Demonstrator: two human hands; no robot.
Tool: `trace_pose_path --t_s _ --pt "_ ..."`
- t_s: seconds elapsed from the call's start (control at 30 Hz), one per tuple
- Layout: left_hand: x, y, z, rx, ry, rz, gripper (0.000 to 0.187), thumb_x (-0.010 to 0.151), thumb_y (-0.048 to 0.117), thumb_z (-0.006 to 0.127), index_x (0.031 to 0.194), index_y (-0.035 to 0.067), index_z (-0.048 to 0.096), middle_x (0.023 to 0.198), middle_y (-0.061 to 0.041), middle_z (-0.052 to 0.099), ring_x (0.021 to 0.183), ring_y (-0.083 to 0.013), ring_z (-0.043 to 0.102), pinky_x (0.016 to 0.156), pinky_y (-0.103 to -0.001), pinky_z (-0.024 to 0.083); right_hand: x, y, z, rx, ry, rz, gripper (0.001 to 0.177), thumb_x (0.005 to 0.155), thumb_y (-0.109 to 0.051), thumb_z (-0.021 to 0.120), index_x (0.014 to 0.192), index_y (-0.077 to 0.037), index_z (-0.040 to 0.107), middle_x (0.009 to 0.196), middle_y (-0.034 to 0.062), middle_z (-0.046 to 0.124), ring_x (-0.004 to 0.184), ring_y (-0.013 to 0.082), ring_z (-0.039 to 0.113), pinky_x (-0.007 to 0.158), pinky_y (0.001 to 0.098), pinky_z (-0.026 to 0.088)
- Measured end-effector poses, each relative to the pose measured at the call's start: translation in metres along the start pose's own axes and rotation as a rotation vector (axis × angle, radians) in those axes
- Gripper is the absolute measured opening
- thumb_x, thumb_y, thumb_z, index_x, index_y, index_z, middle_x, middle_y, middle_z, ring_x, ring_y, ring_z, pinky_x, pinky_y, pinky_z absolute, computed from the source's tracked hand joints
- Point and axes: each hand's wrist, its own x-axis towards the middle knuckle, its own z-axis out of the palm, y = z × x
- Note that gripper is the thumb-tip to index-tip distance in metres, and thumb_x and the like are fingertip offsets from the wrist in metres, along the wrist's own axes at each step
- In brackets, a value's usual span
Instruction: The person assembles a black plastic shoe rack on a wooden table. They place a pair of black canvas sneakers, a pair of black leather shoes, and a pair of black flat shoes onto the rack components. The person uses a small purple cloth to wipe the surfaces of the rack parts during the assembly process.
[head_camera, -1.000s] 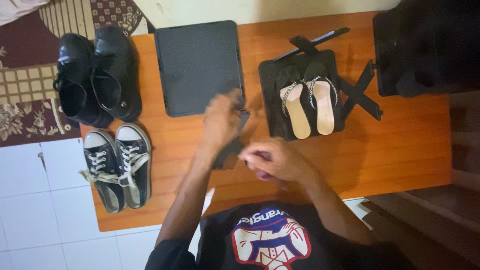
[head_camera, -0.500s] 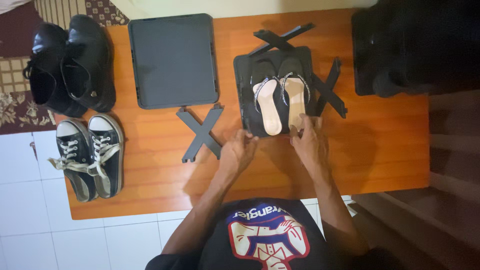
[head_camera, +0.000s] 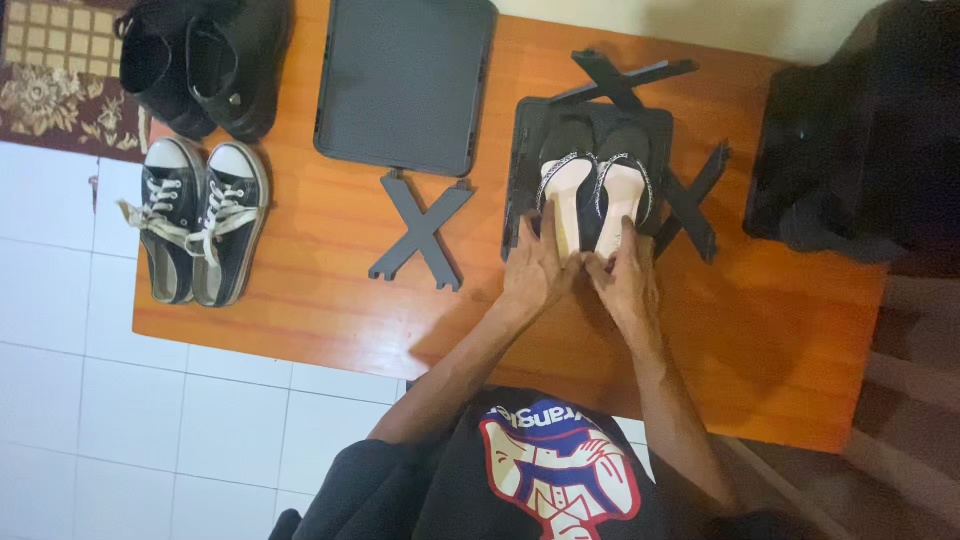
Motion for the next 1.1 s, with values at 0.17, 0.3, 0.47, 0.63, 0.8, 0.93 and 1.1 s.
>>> trace_pose_path --t_s 0.17,0.3,0.47,0.63,0.8,0.93,1.1 --pt "0.004 -0.007 0.019 -0.042 -0.097 -0.128 0.104 0.086 0.039 0.075 0.165 0.005 0.016 0.138 -0.034 0.043 0.122 -0.0520 0.053 0.099 -0.054 0.051 0.008 0.011 0.005 0.018 -0.016 -0.056 0.091 0.084 -0.028 0.083 0.155 0.002 0.034 0.121 0.0283 0.052 0.095 0.0394 0.066 0.079 0.0459 0.056" --pt "0.011 -0.005 0.031 0.002 -0.013 -0.106 0.109 0.081 0.045 0.081 0.160 0.003 0.019 0.139 -0.038 0.039 0.122 -0.0560 0.048 0.100 -0.057 0.047 0.007 0.020 0.005 0.036 -0.030 -0.117 0.098 0.072 -0.012 0.082 0.156 0.002 0.033 0.128 0.0289 0.049 0.097 0.0367 0.066 0.077 0.0397 0.058" --pt "0.024 -0.009 0.053 -0.007 -0.069 -0.211 0.108 0.076 0.040 0.084 0.158 0.007 0.022 0.139 -0.037 0.038 0.124 -0.0572 0.044 0.095 -0.057 0.047 0.000 0.023 0.011 0.149 -0.048 -0.029 0.088 0.084 -0.009 0.082 0.159 -0.002 0.036 0.118 0.0207 0.053 0.090 0.0287 0.068 0.078 0.0380 0.058" --pt "0.014 -0.029 0.054 -0.121 -0.015 -0.062 0.109 0.077 0.039 0.088 0.159 0.005 0.025 0.135 -0.034 0.042 0.123 -0.0523 0.048 0.103 -0.056 0.046 -0.010 0.012 0.006 0.213 0.043 -0.145 0.090 0.079 -0.004 0.081 0.157 -0.004 0.036 0.128 0.0211 0.047 0.087 0.0264 0.067 0.074 0.0353 0.060" --pt "0.002 -0.005 0.026 -0.188 -0.011 -0.014 0.107 0.077 0.034 0.089 0.158 0.003 0.026 0.132 -0.032 0.044 0.121 -0.0508 0.048 0.101 -0.054 0.046 -0.026 -0.011 -0.017 0.113 0.141 -0.198 0.099 0.073 -0.002 0.086 0.156 -0.004 0.033 0.134 0.0256 0.044 0.090 0.0282 0.066 0.073 0.0375 0.058" --pt "-0.004 0.033 -0.004 -0.145 0.034 0.087 0.106 0.076 0.030 0.089 0.157 0.002 0.027 0.132 -0.032 0.044 0.119 -0.0511 0.048 0.098 -0.054 0.046 -0.037 -0.024 -0.038 0.151 0.104 -0.075 0.101 0.079 -0.002 0.086 0.162 -0.006 0.028 0.126 0.0213 0.048 0.086 0.0249 0.068 0.072 0.0371 0.058" --pt "-0.011 0.070 -0.043 -0.113 0.094 0.153 0.106 0.077 0.028 0.090 0.158 0.003 0.027 0.134 -0.032 0.044 0.121 -0.0486 0.049 0.098 -0.052 0.048 -0.046 -0.052 -0.075 0.149 0.277 -0.276 0.101 0.078 0.001 0.084 0.161 -0.004 0.027 0.135 0.0250 0.046 0.100 0.0322 0.066 0.075 0.0371 0.058"
